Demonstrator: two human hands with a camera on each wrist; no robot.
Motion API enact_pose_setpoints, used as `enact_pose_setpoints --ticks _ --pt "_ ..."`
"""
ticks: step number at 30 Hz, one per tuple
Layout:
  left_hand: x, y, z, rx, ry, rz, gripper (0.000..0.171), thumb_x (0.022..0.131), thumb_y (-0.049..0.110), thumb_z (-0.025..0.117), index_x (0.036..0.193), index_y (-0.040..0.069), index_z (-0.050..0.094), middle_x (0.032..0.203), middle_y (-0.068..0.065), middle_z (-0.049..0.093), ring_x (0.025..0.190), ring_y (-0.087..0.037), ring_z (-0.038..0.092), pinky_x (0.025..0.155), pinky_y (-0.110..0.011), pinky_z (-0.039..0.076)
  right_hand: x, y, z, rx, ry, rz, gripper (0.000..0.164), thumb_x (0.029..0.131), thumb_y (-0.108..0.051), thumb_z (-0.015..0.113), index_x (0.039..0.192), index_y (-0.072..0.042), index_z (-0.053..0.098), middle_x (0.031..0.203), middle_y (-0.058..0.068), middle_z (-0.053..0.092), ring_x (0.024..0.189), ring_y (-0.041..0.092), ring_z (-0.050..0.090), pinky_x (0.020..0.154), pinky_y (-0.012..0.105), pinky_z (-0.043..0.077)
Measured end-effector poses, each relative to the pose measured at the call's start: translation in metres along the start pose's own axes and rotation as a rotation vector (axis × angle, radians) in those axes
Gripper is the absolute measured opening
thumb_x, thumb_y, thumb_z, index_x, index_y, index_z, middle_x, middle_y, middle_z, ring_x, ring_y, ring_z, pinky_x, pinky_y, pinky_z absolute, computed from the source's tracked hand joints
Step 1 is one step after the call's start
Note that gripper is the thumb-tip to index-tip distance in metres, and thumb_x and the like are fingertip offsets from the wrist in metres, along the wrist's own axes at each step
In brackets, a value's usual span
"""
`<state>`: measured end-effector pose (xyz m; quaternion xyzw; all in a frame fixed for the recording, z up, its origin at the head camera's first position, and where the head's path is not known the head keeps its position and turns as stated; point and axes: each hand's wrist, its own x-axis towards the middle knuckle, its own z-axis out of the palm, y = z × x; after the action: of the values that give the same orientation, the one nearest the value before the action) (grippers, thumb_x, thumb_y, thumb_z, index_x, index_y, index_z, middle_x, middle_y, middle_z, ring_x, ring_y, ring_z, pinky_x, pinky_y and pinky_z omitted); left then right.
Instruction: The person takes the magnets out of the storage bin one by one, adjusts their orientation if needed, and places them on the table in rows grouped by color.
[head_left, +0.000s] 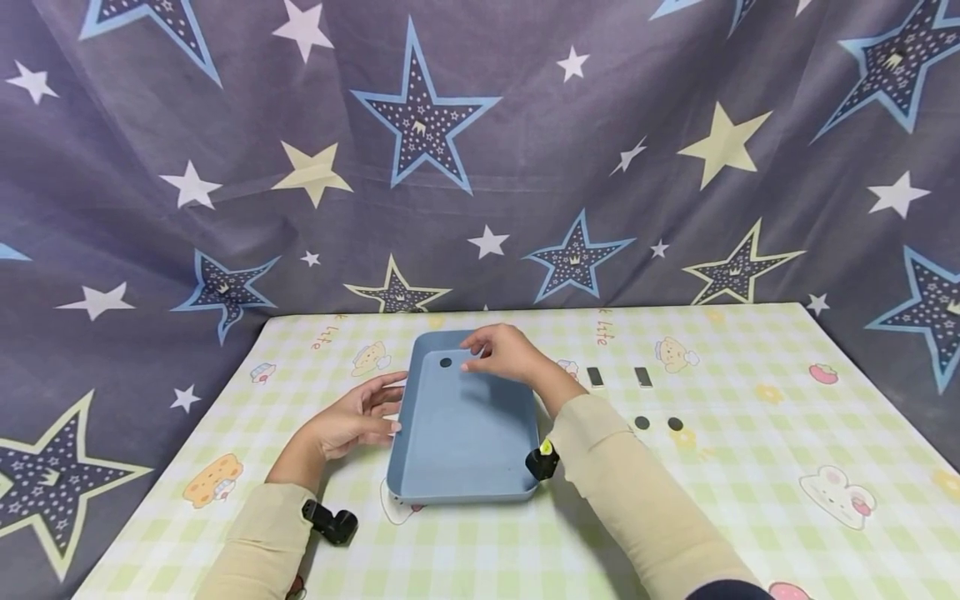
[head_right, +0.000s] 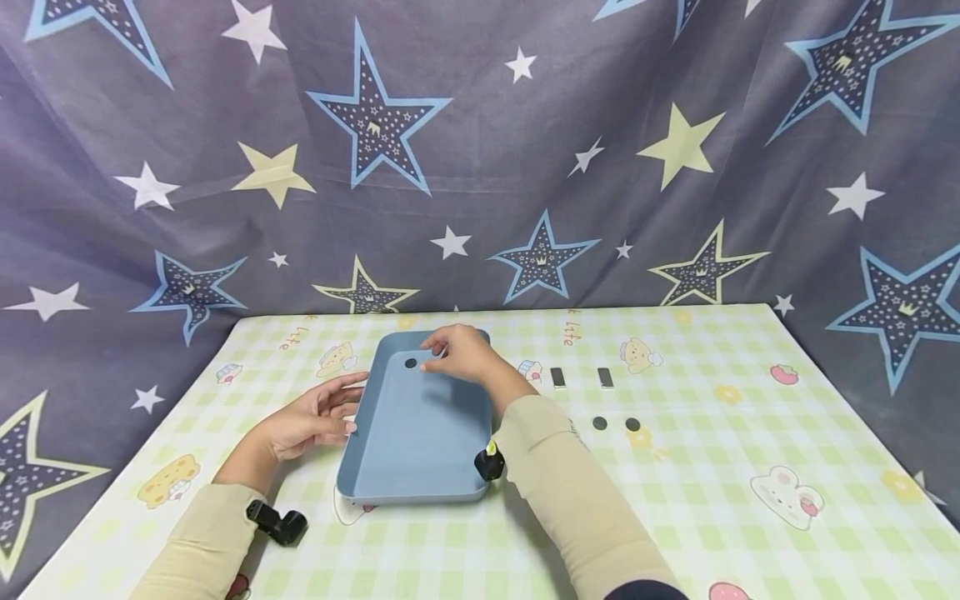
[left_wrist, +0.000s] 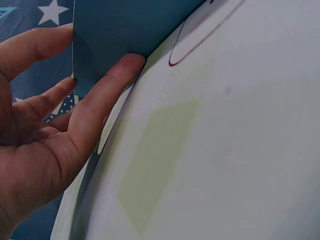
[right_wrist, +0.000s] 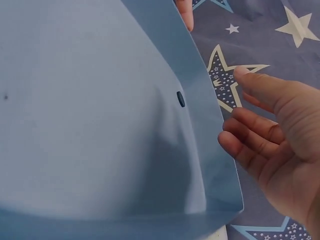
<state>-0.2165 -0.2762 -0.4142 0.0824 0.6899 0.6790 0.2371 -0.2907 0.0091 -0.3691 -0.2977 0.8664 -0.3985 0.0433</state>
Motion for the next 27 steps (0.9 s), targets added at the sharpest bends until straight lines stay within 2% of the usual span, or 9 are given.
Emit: enact_pose_setpoints --ticks 9,19,27 --pt "0.000 0.000 -0.001 0.010 -0.003 -0.001 0.091 0.083 -0.005 0.068 0.156 0.008 0.016 0.156 -0.025 0.020 0.135 -0.036 0.036 0.086 -0.046 0.053 0.013 0.010 0.013 0.022 -0.013 0.020 0.036 0.085 -0.016 0.077 0.116 0.000 0.070 0.108 0.019 0.069 0.097 0.028 0.066 0.081 0.032 0.053" --pt "0.001 0.000 -0.001 0.011 -0.020 0.004 0.090 0.084 -0.003 0.068 0.156 0.008 0.015 0.157 -0.024 0.018 0.139 -0.040 0.030 0.089 -0.048 0.052 0.021 0.014 0.029 -0.001 -0.021 0.146 0.041 0.083 -0.022 0.079 0.121 -0.010 0.070 0.110 0.011 0.069 0.100 0.023 0.064 0.086 0.036 0.051" --pt "0.001 -0.002 -0.002 0.003 -0.012 0.003 0.090 0.083 -0.005 0.068 0.156 0.007 0.016 0.156 -0.025 0.021 0.135 -0.036 0.036 0.087 -0.047 0.053 0.022 0.016 0.034 0.013 -0.117 0.166 0.048 0.086 -0.021 0.077 0.131 -0.010 0.063 0.121 0.015 0.063 0.108 0.025 0.061 0.091 0.038 0.050"
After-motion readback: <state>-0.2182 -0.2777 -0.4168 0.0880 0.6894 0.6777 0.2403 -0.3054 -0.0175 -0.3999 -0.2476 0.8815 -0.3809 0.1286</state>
